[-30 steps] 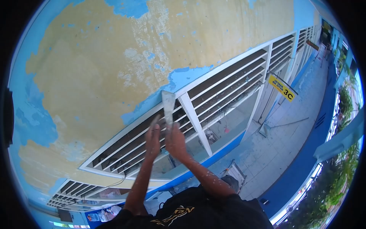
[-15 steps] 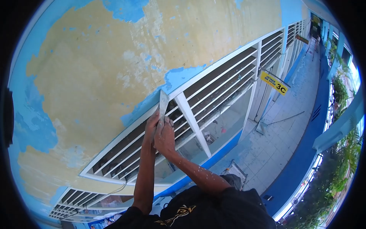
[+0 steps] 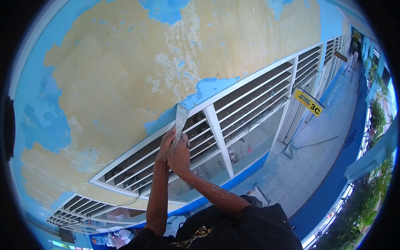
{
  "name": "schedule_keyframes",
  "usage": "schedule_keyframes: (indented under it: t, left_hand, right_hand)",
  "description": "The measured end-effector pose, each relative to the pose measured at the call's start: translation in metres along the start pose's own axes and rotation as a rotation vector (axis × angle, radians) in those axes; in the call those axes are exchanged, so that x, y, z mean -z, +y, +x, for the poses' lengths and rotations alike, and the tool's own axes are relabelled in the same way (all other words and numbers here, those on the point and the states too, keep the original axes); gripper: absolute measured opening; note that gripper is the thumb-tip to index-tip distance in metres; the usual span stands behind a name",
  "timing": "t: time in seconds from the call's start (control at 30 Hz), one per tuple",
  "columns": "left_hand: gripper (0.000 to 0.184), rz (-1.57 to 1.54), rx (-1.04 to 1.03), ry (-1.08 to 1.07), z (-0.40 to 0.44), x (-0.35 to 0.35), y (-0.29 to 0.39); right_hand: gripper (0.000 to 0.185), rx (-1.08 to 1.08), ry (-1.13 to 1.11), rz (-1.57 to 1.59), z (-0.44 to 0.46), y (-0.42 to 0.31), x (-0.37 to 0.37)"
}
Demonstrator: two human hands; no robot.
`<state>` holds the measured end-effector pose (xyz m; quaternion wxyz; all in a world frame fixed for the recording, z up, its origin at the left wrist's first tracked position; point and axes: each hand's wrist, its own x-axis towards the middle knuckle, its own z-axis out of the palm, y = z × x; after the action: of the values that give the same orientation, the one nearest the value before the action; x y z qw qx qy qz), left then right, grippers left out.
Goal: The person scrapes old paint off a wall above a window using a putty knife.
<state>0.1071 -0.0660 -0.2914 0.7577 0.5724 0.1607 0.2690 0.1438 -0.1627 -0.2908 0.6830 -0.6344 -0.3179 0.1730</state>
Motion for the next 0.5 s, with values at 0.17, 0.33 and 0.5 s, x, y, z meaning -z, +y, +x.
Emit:
schedule_keyframes:
  t: [0.17, 0.33, 0.5]
  left_hand:
    - [0.047, 0.024, 0.013, -0.025, -0.004, 0.021, -0.007]
    - [0.045, 0.133, -0.079, -0.072, 0.014, 0.004, 0.005]
    - [0.041, 0.118, -0.03, 0.014, 0.027, 0.017, -0.005]
  right_hand:
    - [0.048, -0.066, -0.016, -0.003, -0.01, -0.009, -0.004]
    - [0.053, 0.022, 0.054, -0.007, 0.008, -0.011, -0.002]
    - [0.052, 0.101, 0.075, -0.052, 0.015, -0.003, 0.003]
